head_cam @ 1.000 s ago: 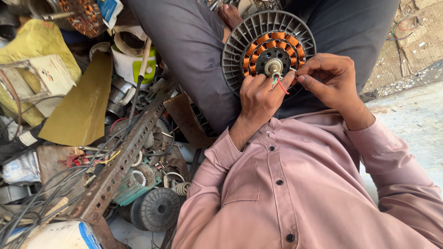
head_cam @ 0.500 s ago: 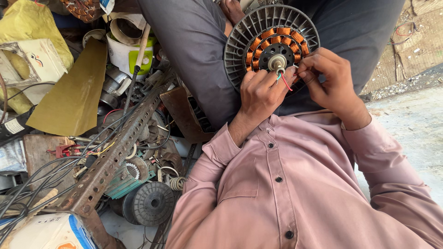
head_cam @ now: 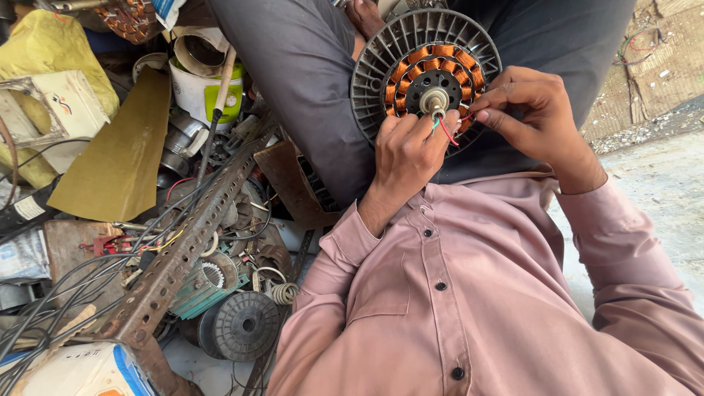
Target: The person sits on the floor and repairs an electric motor stator by hand. They twist and connect wires, use scissors to trim wire ends, and apply white tape to insulate connections. The work is performed on the lap with tools and parts visible nearby.
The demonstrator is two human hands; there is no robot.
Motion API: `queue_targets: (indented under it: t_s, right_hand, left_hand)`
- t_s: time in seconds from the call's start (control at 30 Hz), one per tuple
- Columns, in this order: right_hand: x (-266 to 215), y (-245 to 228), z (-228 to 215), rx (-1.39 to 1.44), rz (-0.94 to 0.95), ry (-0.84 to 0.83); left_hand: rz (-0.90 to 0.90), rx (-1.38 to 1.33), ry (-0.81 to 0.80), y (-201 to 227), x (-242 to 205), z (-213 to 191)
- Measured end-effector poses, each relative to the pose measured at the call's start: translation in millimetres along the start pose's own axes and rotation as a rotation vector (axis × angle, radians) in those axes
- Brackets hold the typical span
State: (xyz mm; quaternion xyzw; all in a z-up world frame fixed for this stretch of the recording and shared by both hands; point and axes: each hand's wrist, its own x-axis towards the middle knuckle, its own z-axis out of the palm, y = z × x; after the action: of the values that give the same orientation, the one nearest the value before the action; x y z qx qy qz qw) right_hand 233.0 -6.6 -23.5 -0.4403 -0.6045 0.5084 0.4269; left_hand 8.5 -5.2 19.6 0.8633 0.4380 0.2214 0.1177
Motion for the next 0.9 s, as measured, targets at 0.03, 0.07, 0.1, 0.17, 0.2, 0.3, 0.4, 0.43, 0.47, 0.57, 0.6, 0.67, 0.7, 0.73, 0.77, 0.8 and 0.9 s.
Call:
queue_targets:
  t_s: [0.03, 0.07, 0.1, 0.17, 0.2, 0.3, 0.4, 0.43, 0.47, 0.57, 0.6, 0.67, 0.7, 0.73, 0.77, 0.8, 0.9]
  right_hand:
    - [3, -2, -1, -0.045, -0.021, -0.014]
    - [6, -3, -2, -0.089, -0.042, -0.027]
    - [8, -5, -3, -0.134, -0.064, -0.041]
    - [12, -9, -3, -0.18, -0.079, -0.059]
    - [13, -11, -3, -0.204, -0.087, -0.067]
    - [13, -14, -2, -0.303, -0.135, -0.076]
    - [12, -13, 0, -0.341, -0.197, -0.064]
    - [12, -12, 0, -0.341, -0.187, -0.052]
    - [12, -10, 2, -0.34, -0.177, -0.039]
    - [6, -5, 7, -0.337, -0.136, -0.011]
    - [5, -2, 8, -0.337, -0.123, -0.002]
    - [2, 3, 6, -0.229, -0.111, 0.026]
    - [1, 6, 5, -0.174, -0.104, 0.04]
    - [1, 10, 4, -0.145, -0.151, 0.059]
    - [2, 13, 2, -0.118, -0.2, 0.078]
    - [3, 16, 1, -0.09, -0.249, 0.097]
    - [4, 23, 4, -0.05, -0.276, 0.146]
  left_hand:
    - [-0.004, -0.002, -0.005, 0, 0, 0]
    - [-0.009, -0.005, -0.011, 1, 0, 1]
    - [-0.013, -0.007, -0.016, 1, -1, 2]
    - [-0.006, 0.002, -0.002, 1, 0, 5]
    - [-0.002, 0.007, 0.005, 1, 1, 5]
    - [0.004, 0.038, 0.005, 1, 1, 5]
    - [0.012, 0.127, 0.036, 4, 0, 2]
    - [0.003, 0.145, 0.047, 5, 1, 1]
    - [-0.007, 0.163, 0.057, 6, 1, 0]
    - [-0.027, 0.182, 0.071, 10, -1, -1]
    - [-0.03, 0.183, 0.076, 10, 0, 1]
    - [-0.007, 0.213, 0.084, 10, -1, 3]
    - [0.003, 0.228, 0.087, 10, -2, 5]
    - [0.016, 0.23, 0.096, 9, -3, 6]
    - [0.029, 0.232, 0.107, 8, -3, 7]
    - [0.042, 0.234, 0.118, 7, -3, 8]
    - [0.067, 0.251, 0.116, 5, -4, 11]
